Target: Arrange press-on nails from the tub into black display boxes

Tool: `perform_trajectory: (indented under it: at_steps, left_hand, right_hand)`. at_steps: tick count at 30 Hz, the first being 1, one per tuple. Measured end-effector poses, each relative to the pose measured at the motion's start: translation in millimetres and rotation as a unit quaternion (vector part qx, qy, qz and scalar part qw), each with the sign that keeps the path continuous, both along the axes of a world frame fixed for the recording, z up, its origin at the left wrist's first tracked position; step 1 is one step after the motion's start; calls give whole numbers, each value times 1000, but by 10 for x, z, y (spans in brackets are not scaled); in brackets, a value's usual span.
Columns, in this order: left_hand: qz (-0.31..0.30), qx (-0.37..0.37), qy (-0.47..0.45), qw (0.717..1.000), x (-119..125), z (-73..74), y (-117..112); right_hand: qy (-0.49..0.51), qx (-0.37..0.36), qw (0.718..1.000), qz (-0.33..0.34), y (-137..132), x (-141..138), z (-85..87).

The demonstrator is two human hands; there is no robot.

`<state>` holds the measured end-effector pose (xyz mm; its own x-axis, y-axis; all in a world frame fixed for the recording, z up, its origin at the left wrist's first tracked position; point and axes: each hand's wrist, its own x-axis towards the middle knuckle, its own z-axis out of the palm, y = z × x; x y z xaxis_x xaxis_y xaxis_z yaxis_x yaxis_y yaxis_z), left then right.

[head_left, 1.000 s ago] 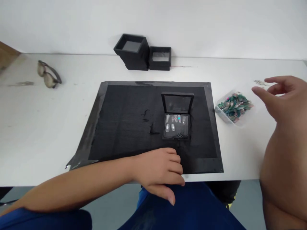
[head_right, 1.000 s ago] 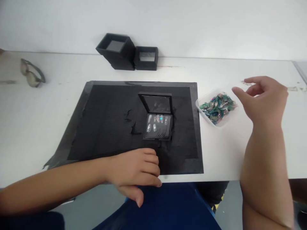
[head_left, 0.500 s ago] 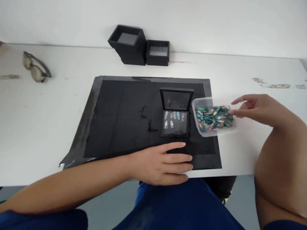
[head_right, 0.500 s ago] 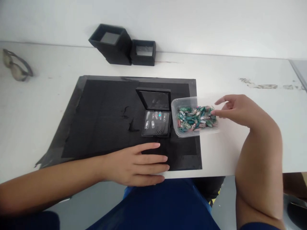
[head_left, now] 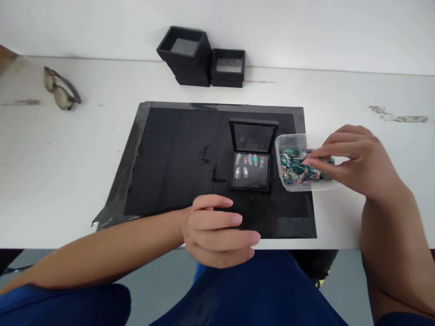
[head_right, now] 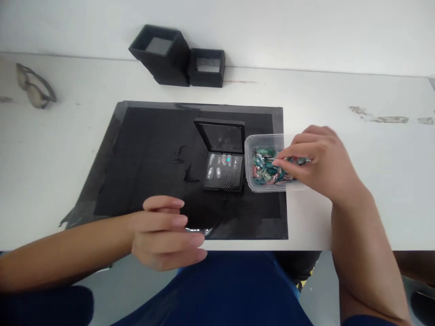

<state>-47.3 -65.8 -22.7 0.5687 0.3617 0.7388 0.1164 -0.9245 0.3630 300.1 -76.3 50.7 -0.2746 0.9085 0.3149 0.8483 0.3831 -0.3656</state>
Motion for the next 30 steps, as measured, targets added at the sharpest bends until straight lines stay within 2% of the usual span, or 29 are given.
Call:
perform_trajectory:
  at_steps: [1,2,3,5,7,10,16,20,25,27,30]
  left_hand:
    - [-56,119,-33,991,49,25,101]
    - [-82,180,-51,979,103,52,204]
    - [-82,196,-77,974,154,80,297]
    - [-52,159,-61,984,236,127,421]
    - [4,102,-47,994,282,163,455]
    - [74,45,-37,996,307,193,426]
    - [136,-120,17,983,309,152,441]
    - [103,-198,-33,974,296,61,491]
    - [63,-214,-83,971,281,-13,510]
    - [49,-216,-79,972,279,-16,511]
    - [36,-219,-79,972,284,-5,511]
  right_hand:
    - [8,-28,999,13,1,-39,-21]
    - [14,-59,998,21,0,-69,-41]
    - [16,-93,995,23,-2,-91,-62]
    - [16,-162,987,8,0,-110,-101]
    - [18,-226,974,-15,8,-109,-136]
    - [41,-267,963,-18,27,-103,-165]
    - [68,-245,967,4,30,-121,-143]
    - [131,-180,975,-2,7,-109,-105]
    - [229,-68,971,18,-45,-99,-42]
    - [277,-35,960,30,-69,-101,-25]
    - [350,-28,933,79,-97,-97,-13]
